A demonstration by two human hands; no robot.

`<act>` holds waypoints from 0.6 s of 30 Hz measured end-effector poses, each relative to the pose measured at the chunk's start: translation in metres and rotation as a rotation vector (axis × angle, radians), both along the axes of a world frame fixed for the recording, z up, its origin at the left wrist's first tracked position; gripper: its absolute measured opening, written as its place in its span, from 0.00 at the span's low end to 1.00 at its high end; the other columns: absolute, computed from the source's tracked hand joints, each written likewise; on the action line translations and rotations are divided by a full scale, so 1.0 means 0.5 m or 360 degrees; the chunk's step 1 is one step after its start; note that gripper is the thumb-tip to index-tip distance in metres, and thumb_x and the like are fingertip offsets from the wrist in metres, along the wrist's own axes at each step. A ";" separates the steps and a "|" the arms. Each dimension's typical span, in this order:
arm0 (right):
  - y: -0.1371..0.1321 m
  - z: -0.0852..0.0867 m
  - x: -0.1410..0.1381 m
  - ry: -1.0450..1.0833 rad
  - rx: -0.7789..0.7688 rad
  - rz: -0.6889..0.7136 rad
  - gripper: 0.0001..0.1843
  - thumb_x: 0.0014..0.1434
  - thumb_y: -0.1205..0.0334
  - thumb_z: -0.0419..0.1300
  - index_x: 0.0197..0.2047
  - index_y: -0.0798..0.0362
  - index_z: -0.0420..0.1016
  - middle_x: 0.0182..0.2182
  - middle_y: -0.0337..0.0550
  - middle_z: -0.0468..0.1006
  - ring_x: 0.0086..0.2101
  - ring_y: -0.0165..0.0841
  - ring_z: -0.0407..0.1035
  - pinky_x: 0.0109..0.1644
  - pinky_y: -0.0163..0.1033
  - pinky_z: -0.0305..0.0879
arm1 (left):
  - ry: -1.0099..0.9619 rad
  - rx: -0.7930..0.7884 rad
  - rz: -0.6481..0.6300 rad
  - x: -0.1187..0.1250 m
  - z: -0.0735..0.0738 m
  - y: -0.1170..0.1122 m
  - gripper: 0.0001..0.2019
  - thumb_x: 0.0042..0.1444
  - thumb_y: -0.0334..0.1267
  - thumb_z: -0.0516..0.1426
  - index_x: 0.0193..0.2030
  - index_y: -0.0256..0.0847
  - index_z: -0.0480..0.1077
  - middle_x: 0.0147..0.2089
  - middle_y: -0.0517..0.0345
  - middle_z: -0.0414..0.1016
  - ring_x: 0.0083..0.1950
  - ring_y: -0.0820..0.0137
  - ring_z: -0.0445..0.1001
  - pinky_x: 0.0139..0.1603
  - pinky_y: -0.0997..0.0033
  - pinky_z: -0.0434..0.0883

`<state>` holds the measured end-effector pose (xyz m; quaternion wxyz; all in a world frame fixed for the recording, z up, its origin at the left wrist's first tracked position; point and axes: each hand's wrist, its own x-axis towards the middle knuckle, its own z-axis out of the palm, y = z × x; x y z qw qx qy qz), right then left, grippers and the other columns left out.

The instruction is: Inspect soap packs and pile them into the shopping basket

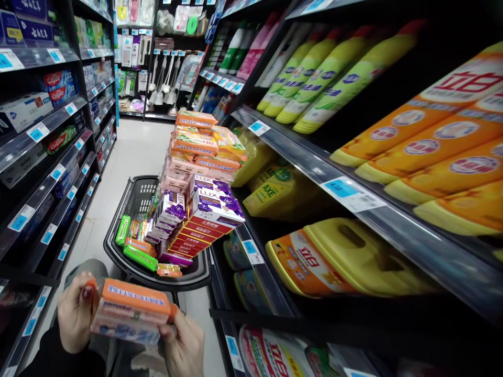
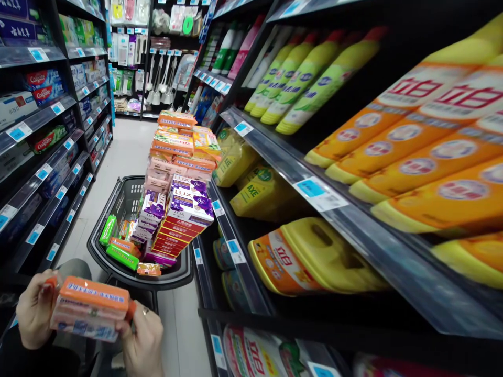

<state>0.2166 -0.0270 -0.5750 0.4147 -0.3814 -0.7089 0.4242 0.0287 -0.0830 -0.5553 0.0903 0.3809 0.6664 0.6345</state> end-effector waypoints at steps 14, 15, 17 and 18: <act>0.013 0.000 -0.050 0.1182 -0.1538 -0.0312 0.21 0.45 0.44 0.68 0.33 0.53 0.77 0.25 0.41 0.78 0.24 0.33 0.71 0.25 0.33 0.66 | -0.0731 -0.0688 -0.0456 -0.017 0.001 0.042 0.20 0.58 0.57 0.51 0.28 0.41 0.62 0.22 0.65 0.63 0.24 0.73 0.61 0.25 0.75 0.58; 0.011 0.006 -0.044 0.1189 -0.1538 -0.0301 0.20 0.45 0.44 0.68 0.33 0.53 0.78 0.25 0.41 0.79 0.25 0.34 0.71 0.26 0.34 0.67 | -0.0772 -0.0685 -0.0495 -0.019 -0.002 0.042 0.20 0.57 0.56 0.52 0.28 0.41 0.62 0.21 0.65 0.63 0.24 0.73 0.61 0.24 0.75 0.58; 0.006 0.017 -0.036 0.1175 -0.1516 -0.0254 0.20 0.46 0.45 0.67 0.32 0.54 0.78 0.24 0.43 0.79 0.25 0.35 0.72 0.27 0.36 0.68 | -0.0888 -0.0643 -0.0571 -0.022 -0.011 0.045 0.19 0.57 0.55 0.54 0.27 0.40 0.63 0.21 0.65 0.64 0.24 0.73 0.62 0.25 0.75 0.58; 0.003 0.022 -0.035 0.1153 -0.1478 -0.0240 0.21 0.47 0.44 0.67 0.32 0.54 0.78 0.23 0.43 0.78 0.24 0.36 0.71 0.27 0.36 0.68 | -0.0946 -0.0612 -0.0593 -0.022 -0.017 0.048 0.19 0.56 0.54 0.55 0.27 0.40 0.62 0.21 0.66 0.63 0.24 0.74 0.62 0.25 0.76 0.58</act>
